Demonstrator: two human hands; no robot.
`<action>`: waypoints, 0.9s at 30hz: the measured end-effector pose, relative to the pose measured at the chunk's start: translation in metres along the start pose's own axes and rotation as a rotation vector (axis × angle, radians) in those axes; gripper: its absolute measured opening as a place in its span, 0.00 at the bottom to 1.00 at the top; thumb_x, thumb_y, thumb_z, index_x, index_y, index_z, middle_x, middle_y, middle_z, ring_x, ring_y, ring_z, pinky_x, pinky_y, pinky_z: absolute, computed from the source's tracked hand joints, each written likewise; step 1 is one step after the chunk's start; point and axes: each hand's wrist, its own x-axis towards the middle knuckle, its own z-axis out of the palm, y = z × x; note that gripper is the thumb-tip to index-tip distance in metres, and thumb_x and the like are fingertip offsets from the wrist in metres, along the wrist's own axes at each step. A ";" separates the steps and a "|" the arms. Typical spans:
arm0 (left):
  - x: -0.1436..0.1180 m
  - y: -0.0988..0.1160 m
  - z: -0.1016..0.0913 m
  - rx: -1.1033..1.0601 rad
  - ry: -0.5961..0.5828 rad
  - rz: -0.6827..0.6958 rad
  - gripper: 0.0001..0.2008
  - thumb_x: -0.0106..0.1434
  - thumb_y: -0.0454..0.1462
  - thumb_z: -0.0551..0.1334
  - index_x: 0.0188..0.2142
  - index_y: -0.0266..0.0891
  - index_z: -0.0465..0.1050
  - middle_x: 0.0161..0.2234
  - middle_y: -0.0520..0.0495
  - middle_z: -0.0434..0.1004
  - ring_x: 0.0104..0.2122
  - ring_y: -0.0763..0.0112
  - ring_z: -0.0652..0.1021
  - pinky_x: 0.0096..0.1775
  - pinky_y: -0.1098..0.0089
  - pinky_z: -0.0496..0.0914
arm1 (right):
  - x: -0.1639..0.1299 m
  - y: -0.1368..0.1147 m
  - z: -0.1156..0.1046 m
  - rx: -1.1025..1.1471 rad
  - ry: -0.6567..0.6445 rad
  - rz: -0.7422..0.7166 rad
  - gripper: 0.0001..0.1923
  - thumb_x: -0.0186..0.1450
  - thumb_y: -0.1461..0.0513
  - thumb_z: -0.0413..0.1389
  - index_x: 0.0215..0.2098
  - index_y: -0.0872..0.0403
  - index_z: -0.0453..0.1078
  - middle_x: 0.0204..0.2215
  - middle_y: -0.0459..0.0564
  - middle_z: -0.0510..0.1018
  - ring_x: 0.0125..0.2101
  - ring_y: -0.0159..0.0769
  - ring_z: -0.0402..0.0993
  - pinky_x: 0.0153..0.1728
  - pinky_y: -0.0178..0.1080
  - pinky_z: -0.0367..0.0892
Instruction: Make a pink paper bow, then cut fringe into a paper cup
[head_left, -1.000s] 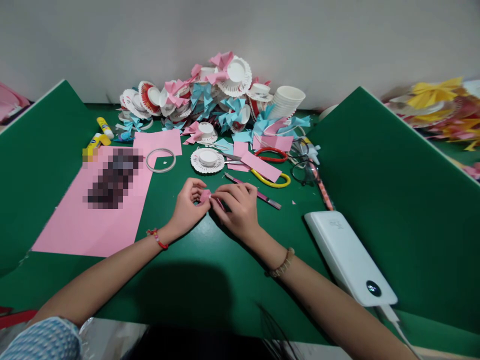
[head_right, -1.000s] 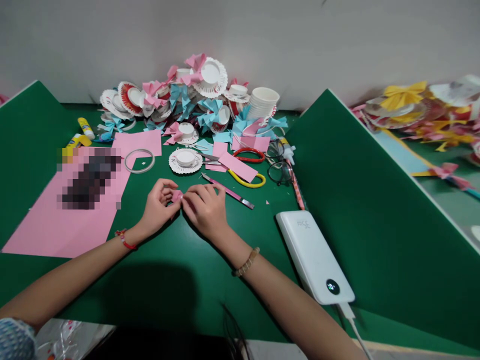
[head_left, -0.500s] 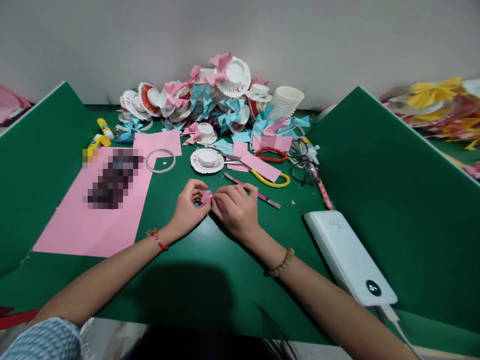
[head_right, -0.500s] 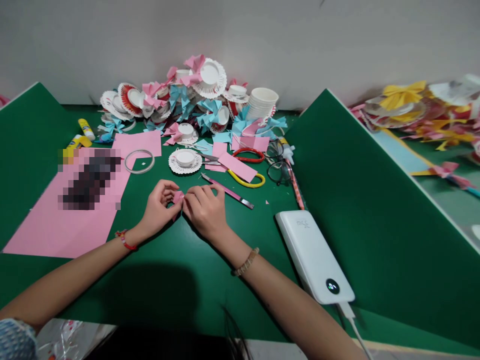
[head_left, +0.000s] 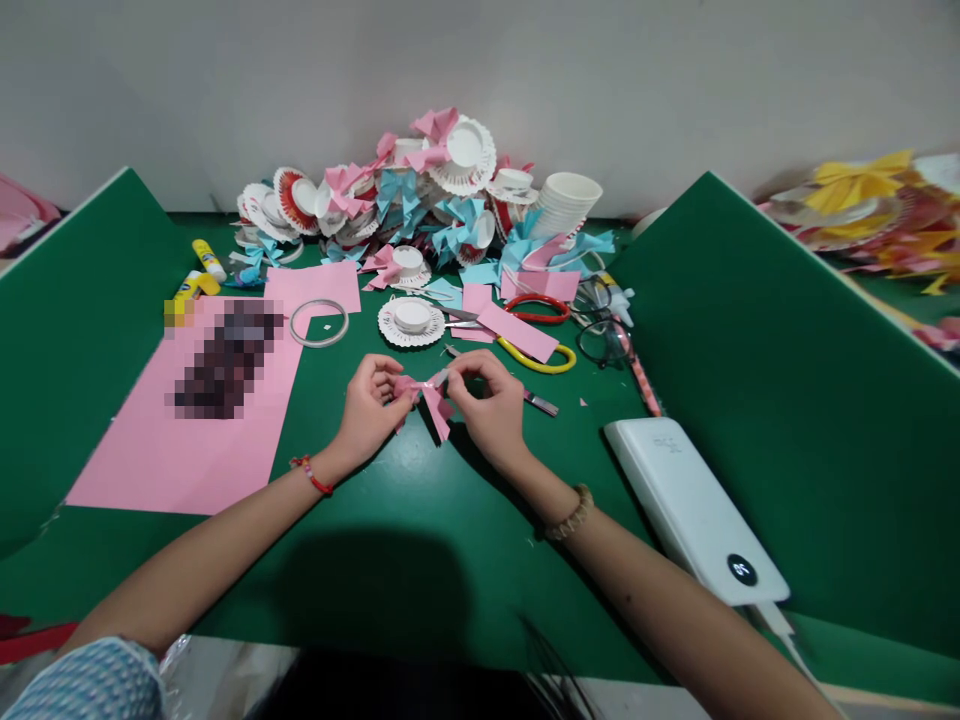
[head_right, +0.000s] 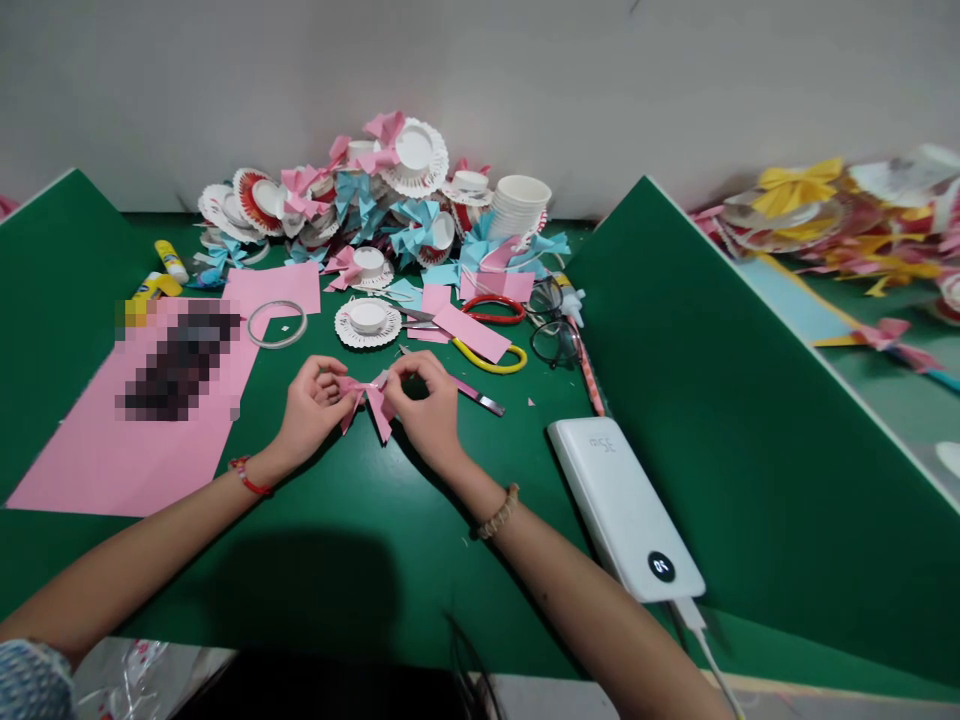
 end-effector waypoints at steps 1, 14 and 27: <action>0.000 0.000 0.000 -0.007 0.003 -0.001 0.17 0.45 0.33 0.67 0.33 0.38 0.61 0.26 0.56 0.68 0.26 0.80 0.73 0.33 0.75 0.69 | 0.000 0.002 0.000 0.038 0.019 0.041 0.07 0.59 0.64 0.54 0.23 0.53 0.65 0.24 0.47 0.73 0.29 0.35 0.70 0.32 0.39 0.66; 0.004 0.000 -0.006 -0.258 -0.071 -0.093 0.20 0.43 0.34 0.67 0.34 0.40 0.59 0.24 0.57 0.72 0.24 0.78 0.75 0.31 0.74 0.69 | 0.099 -0.021 0.071 0.335 -0.459 0.275 0.03 0.57 0.66 0.58 0.25 0.55 0.70 0.24 0.46 0.77 0.25 0.31 0.73 0.28 0.36 0.69; 0.013 0.016 -0.019 -0.670 -0.250 -0.526 0.20 0.43 0.25 0.55 0.37 0.29 0.72 0.22 0.50 0.65 0.16 0.83 0.62 0.20 0.78 0.61 | 0.064 0.003 -0.007 0.072 -0.569 0.030 0.09 0.56 0.58 0.62 0.24 0.55 0.76 0.23 0.48 0.78 0.24 0.32 0.70 0.26 0.35 0.65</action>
